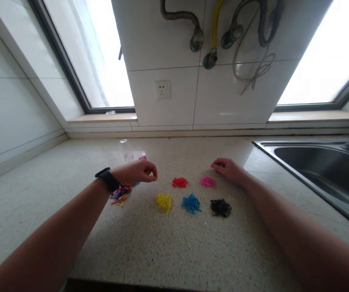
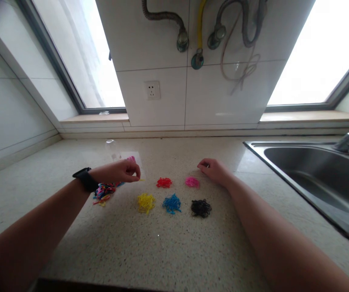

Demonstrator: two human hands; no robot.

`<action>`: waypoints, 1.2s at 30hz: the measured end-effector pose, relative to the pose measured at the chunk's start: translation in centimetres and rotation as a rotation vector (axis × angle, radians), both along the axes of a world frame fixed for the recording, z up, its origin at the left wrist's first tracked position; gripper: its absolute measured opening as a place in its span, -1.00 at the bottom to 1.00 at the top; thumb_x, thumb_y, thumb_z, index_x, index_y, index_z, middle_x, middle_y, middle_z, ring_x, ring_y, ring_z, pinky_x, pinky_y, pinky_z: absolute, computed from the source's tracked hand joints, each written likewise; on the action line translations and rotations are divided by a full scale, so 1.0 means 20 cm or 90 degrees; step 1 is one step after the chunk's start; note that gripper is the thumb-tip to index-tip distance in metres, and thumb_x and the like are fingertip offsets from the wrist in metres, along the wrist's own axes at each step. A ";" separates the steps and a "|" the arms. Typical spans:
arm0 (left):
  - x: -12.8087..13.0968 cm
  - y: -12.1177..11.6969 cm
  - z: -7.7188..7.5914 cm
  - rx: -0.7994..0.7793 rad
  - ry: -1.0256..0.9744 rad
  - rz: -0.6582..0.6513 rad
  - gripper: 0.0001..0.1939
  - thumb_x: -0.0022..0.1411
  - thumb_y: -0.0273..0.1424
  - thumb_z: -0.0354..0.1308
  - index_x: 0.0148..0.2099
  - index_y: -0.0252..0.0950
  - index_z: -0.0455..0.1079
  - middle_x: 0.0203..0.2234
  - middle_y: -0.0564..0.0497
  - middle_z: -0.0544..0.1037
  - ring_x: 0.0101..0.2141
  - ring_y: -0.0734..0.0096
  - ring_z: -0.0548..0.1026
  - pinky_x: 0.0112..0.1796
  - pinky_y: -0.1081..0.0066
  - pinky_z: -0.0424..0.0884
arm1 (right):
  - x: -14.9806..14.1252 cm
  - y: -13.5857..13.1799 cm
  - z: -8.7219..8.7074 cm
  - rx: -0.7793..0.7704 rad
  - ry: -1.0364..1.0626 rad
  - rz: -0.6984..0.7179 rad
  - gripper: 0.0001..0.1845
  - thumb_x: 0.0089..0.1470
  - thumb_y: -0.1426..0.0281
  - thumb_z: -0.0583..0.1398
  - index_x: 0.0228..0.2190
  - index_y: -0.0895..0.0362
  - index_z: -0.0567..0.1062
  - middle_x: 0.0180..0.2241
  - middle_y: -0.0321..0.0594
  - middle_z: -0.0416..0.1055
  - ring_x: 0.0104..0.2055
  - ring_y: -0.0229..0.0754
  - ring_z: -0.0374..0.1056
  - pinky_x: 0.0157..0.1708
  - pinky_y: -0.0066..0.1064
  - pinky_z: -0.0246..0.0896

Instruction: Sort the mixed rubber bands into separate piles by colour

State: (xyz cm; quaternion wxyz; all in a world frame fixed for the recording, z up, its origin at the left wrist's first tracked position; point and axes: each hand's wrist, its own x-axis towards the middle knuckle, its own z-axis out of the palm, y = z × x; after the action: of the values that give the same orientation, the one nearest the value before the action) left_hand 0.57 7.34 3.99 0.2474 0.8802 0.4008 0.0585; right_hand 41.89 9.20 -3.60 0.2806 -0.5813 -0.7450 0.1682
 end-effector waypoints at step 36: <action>-0.07 0.08 -0.08 0.137 0.093 0.173 -0.78 0.11 -0.18 0.26 -0.30 -0.17 0.64 -0.50 0.04 0.55 -0.50 0.45 0.40 -0.46 0.44 0.17 | 0.00 0.00 0.01 -0.006 -0.002 -0.005 -0.72 0.10 0.18 0.16 -0.36 0.10 0.59 -0.46 -0.20 0.54 -0.41 -0.14 0.39 -0.39 -0.34 0.24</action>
State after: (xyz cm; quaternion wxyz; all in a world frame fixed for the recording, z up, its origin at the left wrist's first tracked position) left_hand -0.81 9.01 2.30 0.1119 0.8411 0.5246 0.0699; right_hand 41.87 9.18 -3.47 0.2773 -0.5860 -0.7421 0.1700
